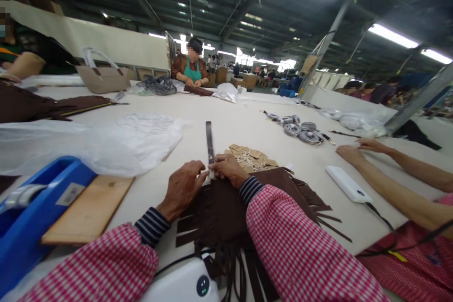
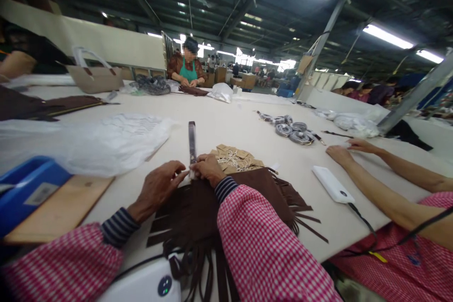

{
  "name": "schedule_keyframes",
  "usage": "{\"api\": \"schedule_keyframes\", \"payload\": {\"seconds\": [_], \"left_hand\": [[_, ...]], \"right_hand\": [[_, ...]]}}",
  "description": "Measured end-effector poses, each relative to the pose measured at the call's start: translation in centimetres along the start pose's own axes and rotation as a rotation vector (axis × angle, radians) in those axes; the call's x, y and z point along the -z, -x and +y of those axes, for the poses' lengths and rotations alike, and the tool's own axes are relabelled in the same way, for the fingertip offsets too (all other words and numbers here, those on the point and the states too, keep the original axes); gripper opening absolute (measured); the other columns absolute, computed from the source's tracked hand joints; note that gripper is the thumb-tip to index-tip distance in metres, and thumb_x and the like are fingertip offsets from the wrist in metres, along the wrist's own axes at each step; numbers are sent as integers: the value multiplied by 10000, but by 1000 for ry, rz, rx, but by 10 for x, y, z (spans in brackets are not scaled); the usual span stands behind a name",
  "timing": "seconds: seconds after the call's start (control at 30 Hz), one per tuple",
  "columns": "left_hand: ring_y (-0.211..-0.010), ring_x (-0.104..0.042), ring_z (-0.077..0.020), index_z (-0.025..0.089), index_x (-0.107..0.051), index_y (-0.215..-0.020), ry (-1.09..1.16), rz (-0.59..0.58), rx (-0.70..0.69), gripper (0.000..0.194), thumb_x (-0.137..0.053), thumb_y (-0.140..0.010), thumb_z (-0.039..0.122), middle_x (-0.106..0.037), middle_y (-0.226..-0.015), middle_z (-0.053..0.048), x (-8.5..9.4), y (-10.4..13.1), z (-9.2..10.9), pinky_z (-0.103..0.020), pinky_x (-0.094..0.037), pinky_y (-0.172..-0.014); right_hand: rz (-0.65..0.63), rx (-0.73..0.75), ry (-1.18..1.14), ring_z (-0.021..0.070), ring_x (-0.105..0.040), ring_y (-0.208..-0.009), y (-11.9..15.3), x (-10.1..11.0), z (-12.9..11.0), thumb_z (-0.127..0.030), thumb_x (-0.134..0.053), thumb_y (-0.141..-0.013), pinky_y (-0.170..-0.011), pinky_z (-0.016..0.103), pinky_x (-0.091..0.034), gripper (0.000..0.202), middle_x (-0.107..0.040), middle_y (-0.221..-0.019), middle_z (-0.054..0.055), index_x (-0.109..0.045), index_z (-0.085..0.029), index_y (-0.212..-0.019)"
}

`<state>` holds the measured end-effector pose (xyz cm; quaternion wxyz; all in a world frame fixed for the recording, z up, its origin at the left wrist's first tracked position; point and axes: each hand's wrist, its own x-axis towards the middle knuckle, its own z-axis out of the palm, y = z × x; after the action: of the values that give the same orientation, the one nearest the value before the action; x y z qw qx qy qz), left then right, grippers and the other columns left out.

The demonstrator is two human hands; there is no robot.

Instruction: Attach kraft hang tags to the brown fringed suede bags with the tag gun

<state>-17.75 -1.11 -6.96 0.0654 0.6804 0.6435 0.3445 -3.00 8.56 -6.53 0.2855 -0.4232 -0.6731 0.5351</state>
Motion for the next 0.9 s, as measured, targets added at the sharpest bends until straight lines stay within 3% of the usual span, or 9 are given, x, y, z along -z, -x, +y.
{"api": "schedule_keyframes", "payload": {"seconds": [0.13,0.3,0.43,0.57,0.67,0.8,0.9], "left_hand": [[-730,-634,-215,174,-692,-829,539,-179,265,242,-715,-757,404,-709,-776,-43,-16,-1,-9,-293,-438,-658],[-537,-509,-136,152,-660,-778,776,-330,423,299,-779,-655,396,-605,-592,22,-17,-4,-6,-246,-350,-531],[-615,-560,-138,152,-679,-753,813,-205,398,286,-781,-668,405,-650,-664,6,-18,0,3,-237,-386,-572],[-583,-548,-122,159,-686,-770,879,-76,509,355,-782,-680,488,-678,-716,-17,-22,2,2,-205,-316,-486],[-567,-557,-114,150,-640,-717,997,-52,596,407,-839,-586,480,-695,-719,-41,-25,0,-1,-187,-319,-456],[-525,-538,-93,147,-585,-675,1110,-45,654,439,-866,-535,453,-674,-658,-34,-26,0,1,-183,-349,-464],[-501,-512,-81,143,-580,-672,1099,-50,674,441,-861,-543,458,-646,-618,-20,-26,2,3,-181,-338,-460]], "right_hand": [[-5,-27,-94,66,-419,-397,3,3,0,-282,-785,-727,-369,188,-269,298,-517,-455,-62,-532,-183,-605],[-17,-6,-100,73,-420,-416,5,-2,-7,-183,-722,-763,-396,198,-288,197,-514,-466,-62,-573,-171,-634],[-97,132,68,103,-506,-539,12,8,-12,-209,-674,-852,-505,223,-380,124,-584,-611,-36,-636,-165,-743],[14,353,652,183,-580,-878,40,42,-2,-231,-706,-881,-793,314,-446,57,-679,-933,31,-694,-182,-909],[52,404,950,223,-554,-993,70,63,12,-290,-670,-941,-900,371,-425,114,-664,-1011,62,-683,-188,-991],[16,464,1016,207,-563,-1011,96,72,19,-264,-604,-984,-915,347,-428,109,-644,-1035,67,-672,-180,-993],[-92,441,956,186,-596,-920,94,84,11,-212,-633,-945,-831,306,-442,72,-660,-955,43,-692,-177,-925]]}}
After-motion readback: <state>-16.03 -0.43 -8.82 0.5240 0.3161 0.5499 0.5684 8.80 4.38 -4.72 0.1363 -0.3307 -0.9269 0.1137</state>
